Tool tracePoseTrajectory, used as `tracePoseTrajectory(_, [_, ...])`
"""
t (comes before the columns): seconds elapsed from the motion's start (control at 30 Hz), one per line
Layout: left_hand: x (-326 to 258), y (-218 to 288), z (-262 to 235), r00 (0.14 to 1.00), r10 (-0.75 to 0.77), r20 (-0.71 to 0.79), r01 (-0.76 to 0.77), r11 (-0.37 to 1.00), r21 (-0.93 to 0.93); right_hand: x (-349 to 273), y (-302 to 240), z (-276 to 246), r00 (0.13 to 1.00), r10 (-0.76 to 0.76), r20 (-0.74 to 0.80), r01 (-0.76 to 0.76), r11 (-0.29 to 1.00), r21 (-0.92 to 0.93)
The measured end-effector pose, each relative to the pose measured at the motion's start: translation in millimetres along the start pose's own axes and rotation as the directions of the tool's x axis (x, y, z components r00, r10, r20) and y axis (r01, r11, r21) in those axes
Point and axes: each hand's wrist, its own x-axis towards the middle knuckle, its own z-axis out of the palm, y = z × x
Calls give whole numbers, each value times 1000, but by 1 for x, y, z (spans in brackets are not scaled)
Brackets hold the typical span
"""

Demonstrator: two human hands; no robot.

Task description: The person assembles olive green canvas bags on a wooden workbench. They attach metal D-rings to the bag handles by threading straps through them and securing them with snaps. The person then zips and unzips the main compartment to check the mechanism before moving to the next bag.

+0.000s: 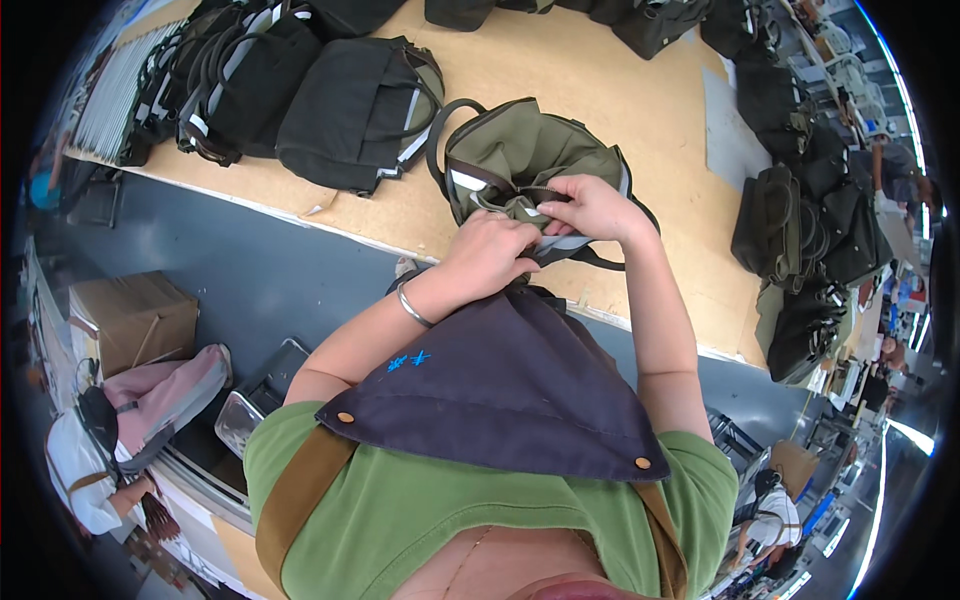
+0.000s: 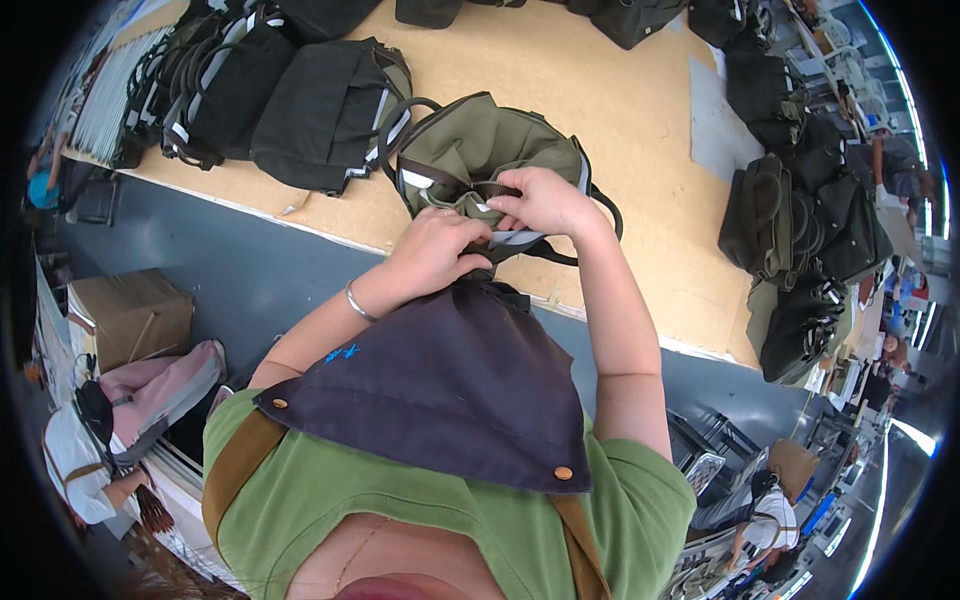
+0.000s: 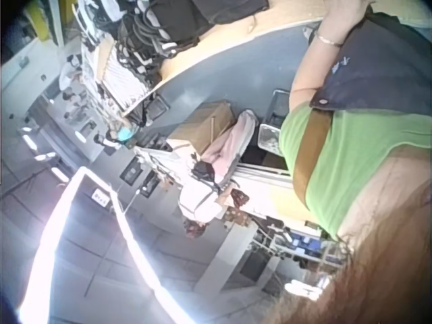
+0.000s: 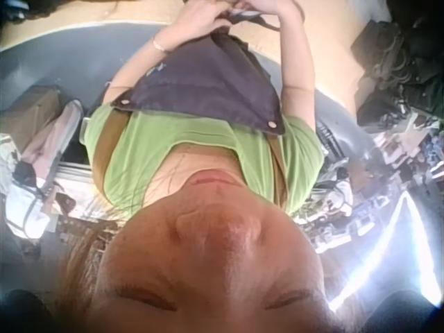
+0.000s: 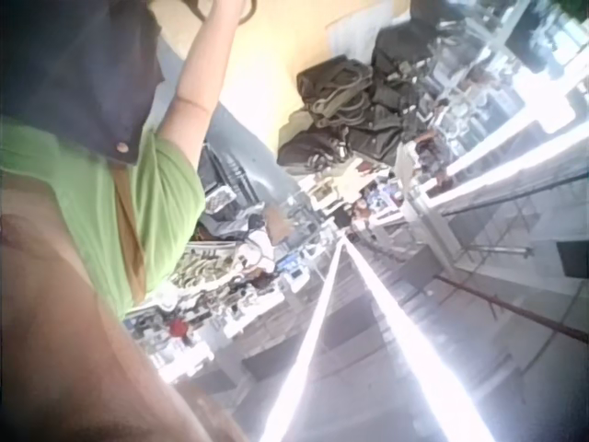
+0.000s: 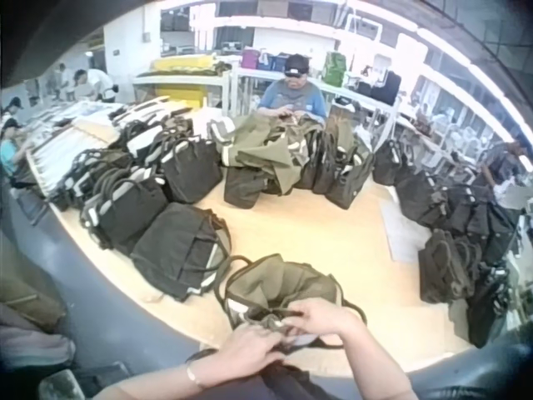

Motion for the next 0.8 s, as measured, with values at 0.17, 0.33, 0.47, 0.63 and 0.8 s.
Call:
tracePoseTrajectory(0.17, [-9,1,-9,999,37,2,-37,994,101,-10,3,6,992,-112,57,118,986,-120])
tracePoseTrajectory(0.33, [16,8,-40,970,76,-231,-113,982,-150,-26,-38,-28,964,-247,97,265,924,-277])
tracePoseTrajectory(0.47, [32,24,-76,993,86,-76,-99,975,-198,-30,-61,-53,942,-273,193,324,891,-319])
tracePoseTrajectory(0.63, [50,8,-85,987,152,46,-138,963,-234,-32,-64,-63,942,-205,265,238,966,-98])
tracePoseTrajectory(0.8, [50,12,-83,994,106,39,-94,970,-223,-28,-49,-65,969,-152,195,175,979,-108])
